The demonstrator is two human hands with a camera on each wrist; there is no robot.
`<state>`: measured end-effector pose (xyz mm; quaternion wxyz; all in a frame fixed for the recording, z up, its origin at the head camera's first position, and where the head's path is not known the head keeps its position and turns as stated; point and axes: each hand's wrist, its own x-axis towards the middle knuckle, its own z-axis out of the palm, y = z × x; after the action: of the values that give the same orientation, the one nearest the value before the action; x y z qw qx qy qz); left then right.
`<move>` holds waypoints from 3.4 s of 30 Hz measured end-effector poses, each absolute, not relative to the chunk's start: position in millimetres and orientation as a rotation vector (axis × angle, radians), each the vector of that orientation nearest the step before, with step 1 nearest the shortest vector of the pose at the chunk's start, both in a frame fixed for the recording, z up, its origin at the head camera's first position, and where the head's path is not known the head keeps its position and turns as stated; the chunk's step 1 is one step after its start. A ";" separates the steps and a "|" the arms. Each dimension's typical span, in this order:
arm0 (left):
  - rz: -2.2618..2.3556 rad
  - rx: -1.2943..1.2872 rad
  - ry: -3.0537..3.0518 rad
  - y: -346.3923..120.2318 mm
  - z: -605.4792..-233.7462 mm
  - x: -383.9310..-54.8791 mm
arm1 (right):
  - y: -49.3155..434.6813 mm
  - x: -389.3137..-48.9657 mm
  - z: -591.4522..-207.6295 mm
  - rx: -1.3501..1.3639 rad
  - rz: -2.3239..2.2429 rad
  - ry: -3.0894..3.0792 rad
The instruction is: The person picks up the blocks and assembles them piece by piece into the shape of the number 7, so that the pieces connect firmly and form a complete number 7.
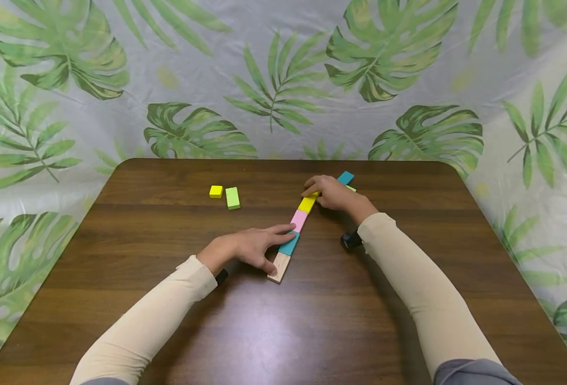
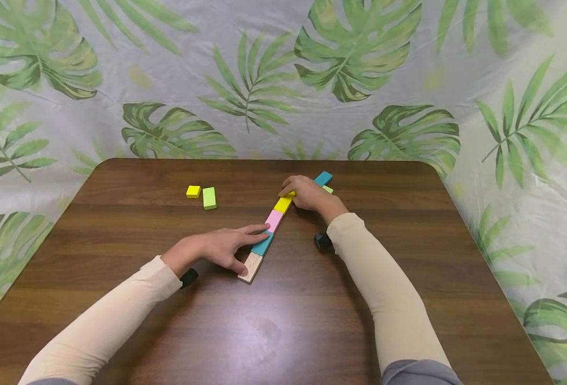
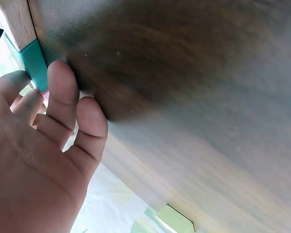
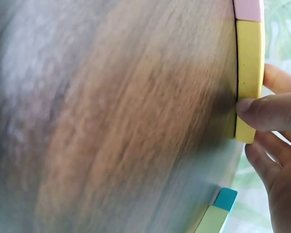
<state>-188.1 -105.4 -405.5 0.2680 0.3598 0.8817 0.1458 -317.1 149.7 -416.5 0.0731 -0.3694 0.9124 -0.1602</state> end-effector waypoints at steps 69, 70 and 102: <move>0.409 0.951 2.385 -106.9 -404.7 -179.0 | 214.8 -297.1 -389.8 -1.010 -0.365 2.802; 0.410 0.951 2.385 -106.7 -404.6 -178.9 | 220.0 -296.7 -389.2 -0.998 -0.377 2.801; 0.400 0.978 2.391 -108.9 -406.6 -178.5 | 238.7 -314.5 -421.6 -0.599 -0.601 2.888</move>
<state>-178.5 -108.9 -406.6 0.2607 0.3611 0.8831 0.1476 -314.5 238.7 -421.6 0.0657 -0.1984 0.9574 -0.1992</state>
